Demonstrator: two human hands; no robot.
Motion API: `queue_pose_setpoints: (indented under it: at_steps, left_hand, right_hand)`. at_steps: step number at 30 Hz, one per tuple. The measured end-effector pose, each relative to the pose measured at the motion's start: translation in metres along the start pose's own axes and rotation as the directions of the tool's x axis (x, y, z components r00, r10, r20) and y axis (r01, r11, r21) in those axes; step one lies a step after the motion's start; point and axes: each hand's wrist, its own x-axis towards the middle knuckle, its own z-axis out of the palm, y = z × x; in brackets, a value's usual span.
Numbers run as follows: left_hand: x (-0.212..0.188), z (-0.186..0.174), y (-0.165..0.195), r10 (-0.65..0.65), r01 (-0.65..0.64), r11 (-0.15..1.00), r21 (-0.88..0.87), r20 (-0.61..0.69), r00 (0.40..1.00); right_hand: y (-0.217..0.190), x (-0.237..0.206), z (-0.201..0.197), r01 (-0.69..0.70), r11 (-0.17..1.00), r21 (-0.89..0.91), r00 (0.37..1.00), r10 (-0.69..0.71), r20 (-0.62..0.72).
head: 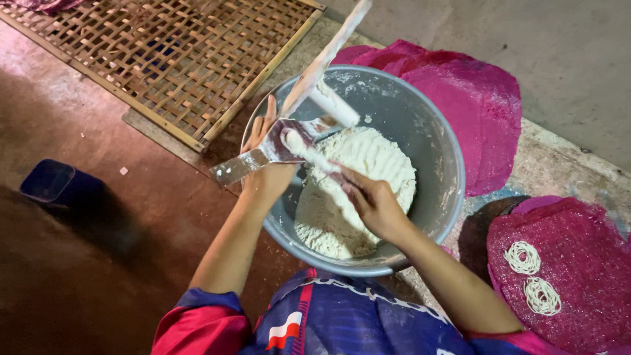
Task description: The person scoops dough from a large basin into a handheld extruder press, then squeezes the press over round pink trays to extrude noodle strands into spiral nests, placing each finished nest on the trays and repeating the cycle.
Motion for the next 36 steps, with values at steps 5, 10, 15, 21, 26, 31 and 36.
queue_pose_setpoints:
  at_steps: [5,10,15,21,26,31,36]
  left_hand:
    - [0.0,-0.004,-0.011,0.085,-0.082,0.995,0.064,-0.05,0.995]
    - [-0.007,-0.007,-0.003,0.14,-0.14,0.99,0.024,0.011,0.99]
    - [-0.011,0.003,-0.017,0.169,-0.165,0.984,0.067,-0.063,0.984]
    - [-0.045,0.031,-0.05,-0.345,0.64,0.254,-0.725,0.55,0.76]
    - [-0.058,0.04,-0.065,-0.323,0.749,0.114,-0.653,0.688,0.649]
    - [-0.061,0.017,-0.069,-0.228,0.799,-0.179,-0.574,0.814,0.534]
    - [-0.065,0.003,-0.079,-0.346,0.789,-0.237,-0.567,0.808,0.477]
  right_hand:
    - [0.021,-0.003,-0.042,-0.281,0.953,0.112,0.959,0.283,0.004]
    - [0.044,0.01,-0.049,-0.266,0.844,0.466,0.951,0.31,-0.02]
    - [0.042,-0.01,-0.036,-0.232,0.919,0.32,0.953,0.28,-0.114]
    - [0.032,-0.016,-0.067,0.003,0.942,0.336,0.969,0.081,-0.235]
    - [0.039,-0.015,-0.058,0.16,0.987,0.018,0.964,-0.152,-0.22]
    - [0.058,-0.003,-0.05,-0.016,0.99,0.142,0.975,0.047,-0.219]
    - [0.067,0.001,-0.025,0.09,0.934,-0.346,0.994,-0.061,0.093]
